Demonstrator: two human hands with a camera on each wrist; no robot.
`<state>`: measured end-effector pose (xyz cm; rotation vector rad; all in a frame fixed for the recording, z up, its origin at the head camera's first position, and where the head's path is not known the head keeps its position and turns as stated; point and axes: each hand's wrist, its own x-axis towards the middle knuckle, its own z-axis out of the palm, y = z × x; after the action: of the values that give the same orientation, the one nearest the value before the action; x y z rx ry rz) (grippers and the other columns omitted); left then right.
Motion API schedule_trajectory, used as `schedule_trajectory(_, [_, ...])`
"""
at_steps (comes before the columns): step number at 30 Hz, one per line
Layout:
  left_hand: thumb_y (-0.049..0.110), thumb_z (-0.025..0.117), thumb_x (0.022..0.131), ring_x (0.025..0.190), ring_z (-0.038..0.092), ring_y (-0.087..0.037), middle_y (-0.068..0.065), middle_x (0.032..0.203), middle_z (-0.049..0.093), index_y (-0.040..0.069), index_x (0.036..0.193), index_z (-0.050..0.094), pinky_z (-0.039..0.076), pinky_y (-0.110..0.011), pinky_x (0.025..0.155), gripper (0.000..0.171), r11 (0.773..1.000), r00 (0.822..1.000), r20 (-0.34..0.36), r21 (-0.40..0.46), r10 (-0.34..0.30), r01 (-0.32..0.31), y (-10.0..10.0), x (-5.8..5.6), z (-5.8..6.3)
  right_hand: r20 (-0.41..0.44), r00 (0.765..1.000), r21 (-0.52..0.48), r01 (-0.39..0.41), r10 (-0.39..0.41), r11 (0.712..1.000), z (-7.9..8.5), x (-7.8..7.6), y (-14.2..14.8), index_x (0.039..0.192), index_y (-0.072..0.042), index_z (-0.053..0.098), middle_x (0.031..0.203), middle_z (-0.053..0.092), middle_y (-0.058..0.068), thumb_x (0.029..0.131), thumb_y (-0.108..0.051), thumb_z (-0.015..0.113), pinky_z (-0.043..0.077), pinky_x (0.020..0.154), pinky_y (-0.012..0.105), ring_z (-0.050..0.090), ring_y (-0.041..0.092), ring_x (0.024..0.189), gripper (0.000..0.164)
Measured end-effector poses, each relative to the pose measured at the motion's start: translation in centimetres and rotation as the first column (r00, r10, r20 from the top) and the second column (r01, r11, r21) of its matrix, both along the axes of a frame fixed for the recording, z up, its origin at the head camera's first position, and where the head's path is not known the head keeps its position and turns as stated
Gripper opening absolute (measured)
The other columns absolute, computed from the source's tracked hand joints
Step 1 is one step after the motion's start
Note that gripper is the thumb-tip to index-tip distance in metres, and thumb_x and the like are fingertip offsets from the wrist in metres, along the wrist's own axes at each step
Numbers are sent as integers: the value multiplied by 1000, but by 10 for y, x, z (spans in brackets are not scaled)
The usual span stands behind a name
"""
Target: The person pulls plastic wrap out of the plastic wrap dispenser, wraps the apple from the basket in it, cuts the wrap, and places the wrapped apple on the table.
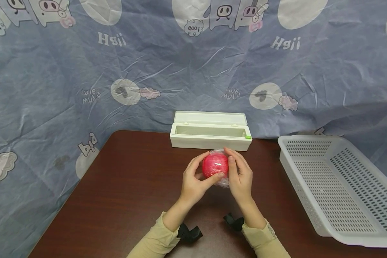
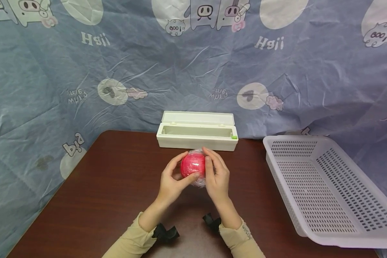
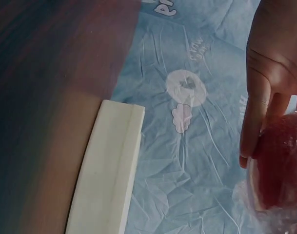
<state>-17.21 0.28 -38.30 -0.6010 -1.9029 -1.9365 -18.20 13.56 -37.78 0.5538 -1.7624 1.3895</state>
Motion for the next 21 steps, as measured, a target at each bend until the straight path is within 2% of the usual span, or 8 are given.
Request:
schedule_trajectory(6, [-3,77,72,100,58,-32,-20,120,55,-6,126,52,55,-34,71,59,999,1000,-4,33,-26,27,1,2,1,-17,998,-109,55,-57,993,-5,-3,-4,104,17,61,102,60,32,87,17,51,46,89,22,60,22,101,21])
schedule_trajectory(9, [-4,77,72,97,59,-34,-22,121,54,-8,126,51,55,-37,72,60,995,999,-1,82,-53,53,2,1,0,-17,998,-188,49,-53,981,-9,-4,-7,104,18,60,101,61,31,88,16,49,47,87,22,60,20,100,19])
schedule_trajectory(16, [22,79,77,96,62,-28,-16,121,55,4,130,51,54,-38,75,63,964,990,-29,223,-138,141,8,-14,-30,-4,998,-351,-59,62,935,-27,-8,-9,110,20,56,110,66,13,95,11,39,47,88,24,58,17,104,24])
schedule_trajectory(21, [22,79,77,102,60,-25,-20,123,53,-4,131,47,52,-39,81,68,936,983,-12,304,-184,179,11,-12,-30,4,993,-415,-108,120,904,-36,-11,-9,115,16,56,115,65,9,100,-2,38,47,88,26,57,20,106,29])
